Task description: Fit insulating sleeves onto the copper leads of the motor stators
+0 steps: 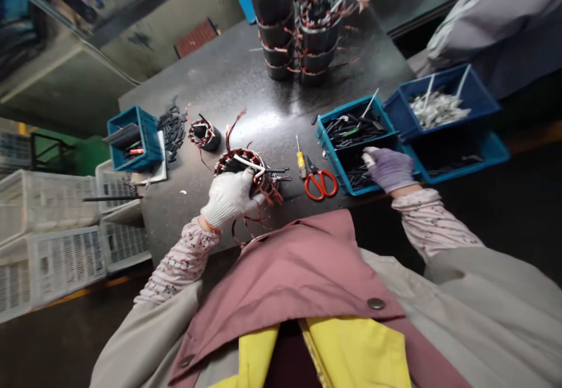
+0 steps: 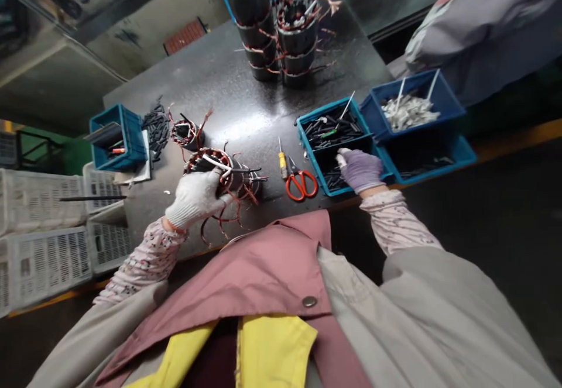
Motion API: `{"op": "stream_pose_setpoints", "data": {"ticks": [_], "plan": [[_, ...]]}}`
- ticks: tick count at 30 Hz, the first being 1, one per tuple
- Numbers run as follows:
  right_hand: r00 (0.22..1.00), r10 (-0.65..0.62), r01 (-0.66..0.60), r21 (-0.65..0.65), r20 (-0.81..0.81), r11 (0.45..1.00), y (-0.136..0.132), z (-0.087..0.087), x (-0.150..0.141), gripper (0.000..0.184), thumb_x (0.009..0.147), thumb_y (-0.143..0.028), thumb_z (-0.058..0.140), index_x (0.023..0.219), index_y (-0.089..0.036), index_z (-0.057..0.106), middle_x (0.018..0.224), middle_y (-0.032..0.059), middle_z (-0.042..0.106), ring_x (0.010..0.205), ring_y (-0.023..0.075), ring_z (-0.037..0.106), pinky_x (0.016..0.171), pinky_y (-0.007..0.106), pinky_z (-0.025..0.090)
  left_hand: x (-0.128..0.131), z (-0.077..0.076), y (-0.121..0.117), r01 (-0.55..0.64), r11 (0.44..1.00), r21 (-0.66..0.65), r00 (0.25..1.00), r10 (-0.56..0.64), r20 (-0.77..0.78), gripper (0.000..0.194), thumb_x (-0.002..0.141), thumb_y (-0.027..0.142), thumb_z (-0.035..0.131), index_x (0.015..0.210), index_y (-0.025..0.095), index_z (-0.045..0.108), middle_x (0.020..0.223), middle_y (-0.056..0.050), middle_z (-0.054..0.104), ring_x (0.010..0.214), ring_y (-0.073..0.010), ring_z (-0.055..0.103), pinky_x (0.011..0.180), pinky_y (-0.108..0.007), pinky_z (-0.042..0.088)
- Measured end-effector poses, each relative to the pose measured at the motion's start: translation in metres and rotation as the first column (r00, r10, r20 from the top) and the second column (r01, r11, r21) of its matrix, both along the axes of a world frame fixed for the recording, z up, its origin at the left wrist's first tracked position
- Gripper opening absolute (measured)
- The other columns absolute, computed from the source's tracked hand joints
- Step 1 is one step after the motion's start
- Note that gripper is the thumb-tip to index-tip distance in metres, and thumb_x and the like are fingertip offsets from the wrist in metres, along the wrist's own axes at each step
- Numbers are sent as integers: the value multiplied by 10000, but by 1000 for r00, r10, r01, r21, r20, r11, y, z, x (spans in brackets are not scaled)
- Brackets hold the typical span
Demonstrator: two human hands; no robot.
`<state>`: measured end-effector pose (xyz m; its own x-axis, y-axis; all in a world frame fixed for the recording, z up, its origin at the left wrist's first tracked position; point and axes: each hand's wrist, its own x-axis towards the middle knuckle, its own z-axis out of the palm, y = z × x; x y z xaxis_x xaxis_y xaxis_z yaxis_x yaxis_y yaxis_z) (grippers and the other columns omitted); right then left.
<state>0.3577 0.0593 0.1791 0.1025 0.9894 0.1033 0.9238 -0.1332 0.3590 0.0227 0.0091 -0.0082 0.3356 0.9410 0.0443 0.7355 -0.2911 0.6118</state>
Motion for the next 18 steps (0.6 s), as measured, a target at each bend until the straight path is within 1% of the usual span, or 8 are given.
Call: {"op": "stream_pose_setpoints", "data": {"ticks": [1,2,4,6,7,9,12,18], "plan": [[977,14,-5,46,-214,999,-8,-11,-9,246,940,-286,593,1090,-215,775,1044,171,762,1049,382,706,906,538,540,0,0,0,-3,1000,2,1000,3,-4,613,922,598,513,1326,149,611,1011,-156,774,965,-340,752,764,-381,520],[900,-4,29,51,-436,998,-15,-25,-19,194,917,-290,643,1036,-223,781,993,128,770,1000,327,717,887,467,562,0,1,0,-3,1000,8,1000,3,-6,624,923,598,512,1345,148,601,1012,-154,774,972,-337,752,769,-378,519],[631,-167,169,-75,-758,983,-23,-63,-43,143,880,-296,720,962,-192,775,840,68,750,802,212,706,752,329,581,-1,1,0,4,1000,29,1000,-4,-9,626,926,593,512,1362,152,594,1013,-151,775,982,-334,752,775,-373,519],[468,-297,249,-198,-832,948,-22,-99,-63,187,853,-324,777,896,-143,753,622,15,653,572,131,618,574,246,539,-2,1,0,6,999,37,1000,-6,-16,611,929,584,508,1353,155,604,1011,-152,775,969,-334,754,767,-373,517],[420,-336,271,-238,-843,933,-19,-114,-71,213,841,-328,802,873,-127,741,553,-9,600,504,106,573,515,218,511,-2,2,0,5,999,36,1000,-4,-21,606,930,583,504,1345,154,609,1007,-153,775,955,-335,756,760,-375,517],[359,-369,292,-273,-857,917,-10,-132,-78,229,824,-307,839,849,-110,724,492,-34,548,445,81,534,456,182,480,-4,1,0,-3,999,32,1000,4,-30,618,931,594,493,1344,149,608,1004,-157,775,932,-342,757,745,-382,517],[314,-371,298,-280,-874,913,0,-142,-80,197,805,-237,864,834,-107,720,482,-38,554,433,72,544,435,155,482,-6,2,-1,-7,1000,25,999,8,-44,641,918,597,493,1359,143,594,1001,-159,775,934,-356,757,735,-391,519],[331,-354,268,-273,-875,924,7,-152,-77,90,801,-27,776,842,-105,755,541,-34,621,431,45,548,413,107,468,-7,3,-4,-15,1000,-11,999,14,-44,636,888,607,512,1322,153,615,984,-149,776,950,-346,754,754,-385,528]]}}
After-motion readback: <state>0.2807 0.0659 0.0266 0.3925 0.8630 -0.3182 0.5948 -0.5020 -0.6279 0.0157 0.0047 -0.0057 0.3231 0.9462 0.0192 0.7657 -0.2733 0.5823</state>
